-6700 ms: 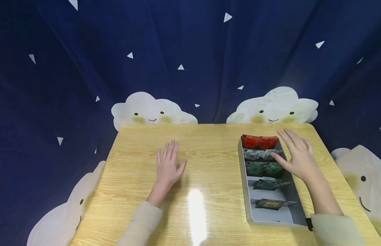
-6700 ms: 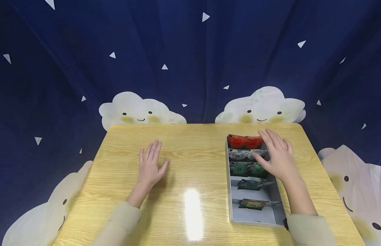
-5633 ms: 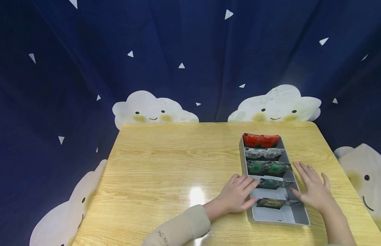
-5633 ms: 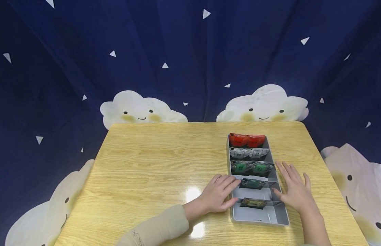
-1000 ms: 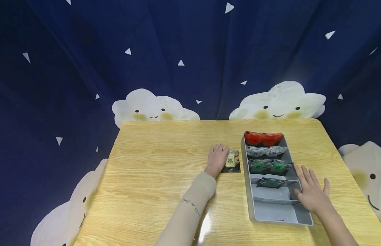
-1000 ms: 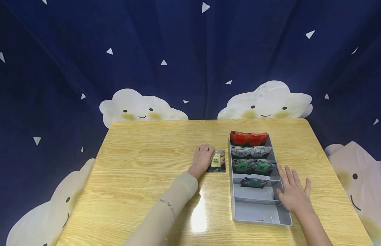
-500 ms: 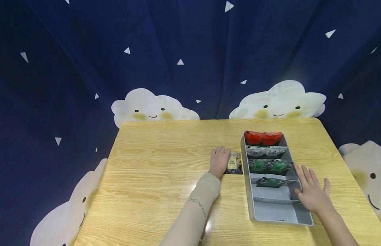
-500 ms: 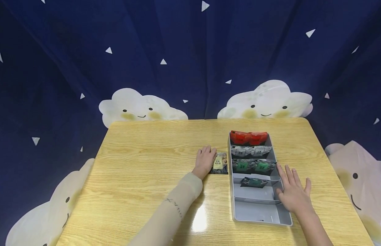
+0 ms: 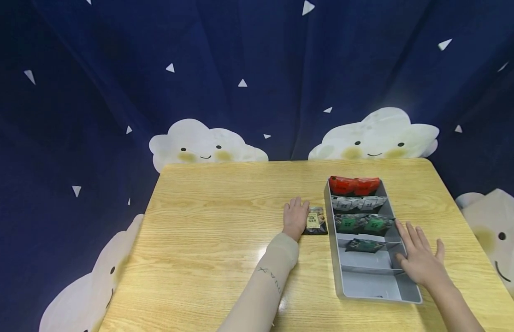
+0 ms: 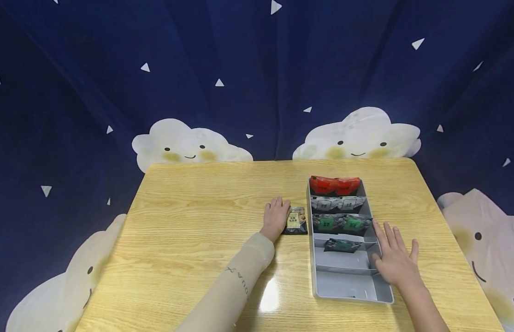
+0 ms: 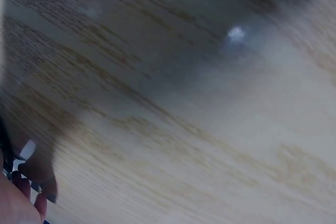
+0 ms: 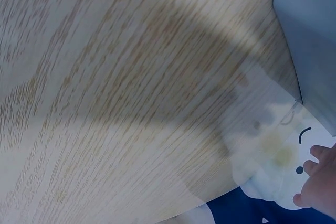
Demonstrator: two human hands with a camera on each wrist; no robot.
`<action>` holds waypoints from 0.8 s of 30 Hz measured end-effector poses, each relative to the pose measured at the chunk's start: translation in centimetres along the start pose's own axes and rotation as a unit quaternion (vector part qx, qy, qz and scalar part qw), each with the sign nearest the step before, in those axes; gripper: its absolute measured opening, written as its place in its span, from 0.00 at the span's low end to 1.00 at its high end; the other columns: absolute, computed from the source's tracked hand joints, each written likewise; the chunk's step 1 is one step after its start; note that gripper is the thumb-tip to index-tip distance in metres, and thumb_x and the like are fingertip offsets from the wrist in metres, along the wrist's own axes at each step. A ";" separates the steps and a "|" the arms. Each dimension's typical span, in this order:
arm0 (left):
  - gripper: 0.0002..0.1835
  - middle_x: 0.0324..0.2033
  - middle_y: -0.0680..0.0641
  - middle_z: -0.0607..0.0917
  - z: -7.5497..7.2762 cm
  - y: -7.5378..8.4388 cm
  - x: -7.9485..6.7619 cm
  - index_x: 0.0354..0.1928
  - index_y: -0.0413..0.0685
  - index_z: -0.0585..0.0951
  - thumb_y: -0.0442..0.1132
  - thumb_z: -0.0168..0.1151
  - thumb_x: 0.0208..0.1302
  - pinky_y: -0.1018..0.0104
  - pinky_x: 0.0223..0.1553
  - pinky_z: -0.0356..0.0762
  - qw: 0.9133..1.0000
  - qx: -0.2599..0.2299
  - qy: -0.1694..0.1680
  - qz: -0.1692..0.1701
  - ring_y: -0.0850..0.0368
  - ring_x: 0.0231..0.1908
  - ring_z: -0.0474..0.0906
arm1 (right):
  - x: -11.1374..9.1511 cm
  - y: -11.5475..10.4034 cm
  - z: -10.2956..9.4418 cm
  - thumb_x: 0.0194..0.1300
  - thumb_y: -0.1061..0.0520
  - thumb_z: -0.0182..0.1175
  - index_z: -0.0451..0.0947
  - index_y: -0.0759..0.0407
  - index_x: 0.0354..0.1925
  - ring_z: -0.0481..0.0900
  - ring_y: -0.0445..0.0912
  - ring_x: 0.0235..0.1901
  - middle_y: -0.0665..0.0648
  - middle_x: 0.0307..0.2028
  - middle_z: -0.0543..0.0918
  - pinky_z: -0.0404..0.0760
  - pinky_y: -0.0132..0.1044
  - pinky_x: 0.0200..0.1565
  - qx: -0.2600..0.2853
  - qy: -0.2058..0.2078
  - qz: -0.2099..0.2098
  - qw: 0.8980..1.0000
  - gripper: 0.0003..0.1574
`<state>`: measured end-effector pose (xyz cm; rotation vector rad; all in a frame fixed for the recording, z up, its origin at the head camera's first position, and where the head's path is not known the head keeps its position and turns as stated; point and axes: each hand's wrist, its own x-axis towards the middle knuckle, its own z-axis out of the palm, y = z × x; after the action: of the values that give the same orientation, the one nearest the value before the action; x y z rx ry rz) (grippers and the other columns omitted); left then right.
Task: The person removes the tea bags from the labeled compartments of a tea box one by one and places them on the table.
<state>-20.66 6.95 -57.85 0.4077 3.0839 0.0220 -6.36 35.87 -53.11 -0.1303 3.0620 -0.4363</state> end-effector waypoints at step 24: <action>0.14 0.44 0.55 0.67 -0.4 -0.3 -0.1 0.52 0.64 0.66 0.54 0.36 0.71 0.67 0.43 0.63 1.000 -0.016 -0.005 -0.003 0.60 0.43 0.63 | -0.1 -0.1 0.0 0.59 0.58 0.52 0.25 0.46 0.71 0.28 0.62 0.67 0.66 0.69 0.35 0.15 0.64 0.54 -0.001 -0.009 0.006 1.000 0.56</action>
<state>-20.66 6.64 -57.42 0.3972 3.0702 0.0685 -6.23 35.83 -53.04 -0.1139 3.0443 -0.4278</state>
